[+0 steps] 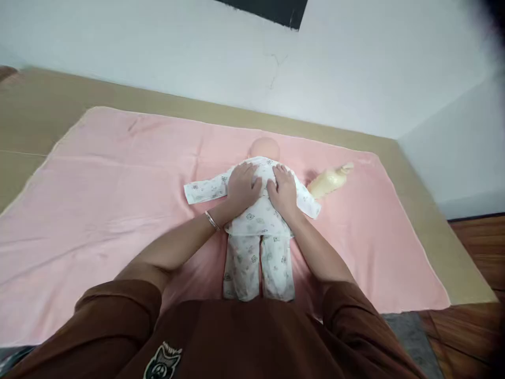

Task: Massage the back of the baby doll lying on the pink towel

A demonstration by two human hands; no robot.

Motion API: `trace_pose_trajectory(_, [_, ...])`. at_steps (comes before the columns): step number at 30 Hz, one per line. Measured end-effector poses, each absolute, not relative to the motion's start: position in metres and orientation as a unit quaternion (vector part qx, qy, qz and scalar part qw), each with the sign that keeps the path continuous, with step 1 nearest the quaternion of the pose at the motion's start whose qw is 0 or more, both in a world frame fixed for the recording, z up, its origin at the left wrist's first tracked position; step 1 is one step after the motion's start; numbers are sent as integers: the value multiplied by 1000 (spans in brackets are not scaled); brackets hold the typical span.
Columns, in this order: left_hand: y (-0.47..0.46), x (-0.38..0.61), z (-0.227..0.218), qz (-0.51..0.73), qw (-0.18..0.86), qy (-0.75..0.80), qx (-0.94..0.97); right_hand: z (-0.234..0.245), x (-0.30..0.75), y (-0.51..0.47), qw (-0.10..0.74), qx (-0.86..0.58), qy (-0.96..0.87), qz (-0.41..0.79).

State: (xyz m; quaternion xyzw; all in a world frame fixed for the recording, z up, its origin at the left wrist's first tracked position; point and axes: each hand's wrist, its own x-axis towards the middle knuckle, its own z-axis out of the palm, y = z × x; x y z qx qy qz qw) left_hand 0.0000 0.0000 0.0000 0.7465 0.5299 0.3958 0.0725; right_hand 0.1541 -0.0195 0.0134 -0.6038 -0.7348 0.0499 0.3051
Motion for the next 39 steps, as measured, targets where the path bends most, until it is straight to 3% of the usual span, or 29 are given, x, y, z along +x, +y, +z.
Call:
trace_pose_trajectory(21, [2,-4,-1,426,67,510,744,36,152,-35,357,-550,-753,61])
trace_pose_trajectory(28, [3,-6,-3,435,84,496,747,29,147,-32,264,-532,-802,74])
trace_pose_trajectory(33, [3,-7,-4,436,93,495,745,30,148,-32,307,-539,-783,52])
trace_pose_trajectory(39, [3,-7,-4,436,92,497,745,33,146,-37,275,-540,-792,75])
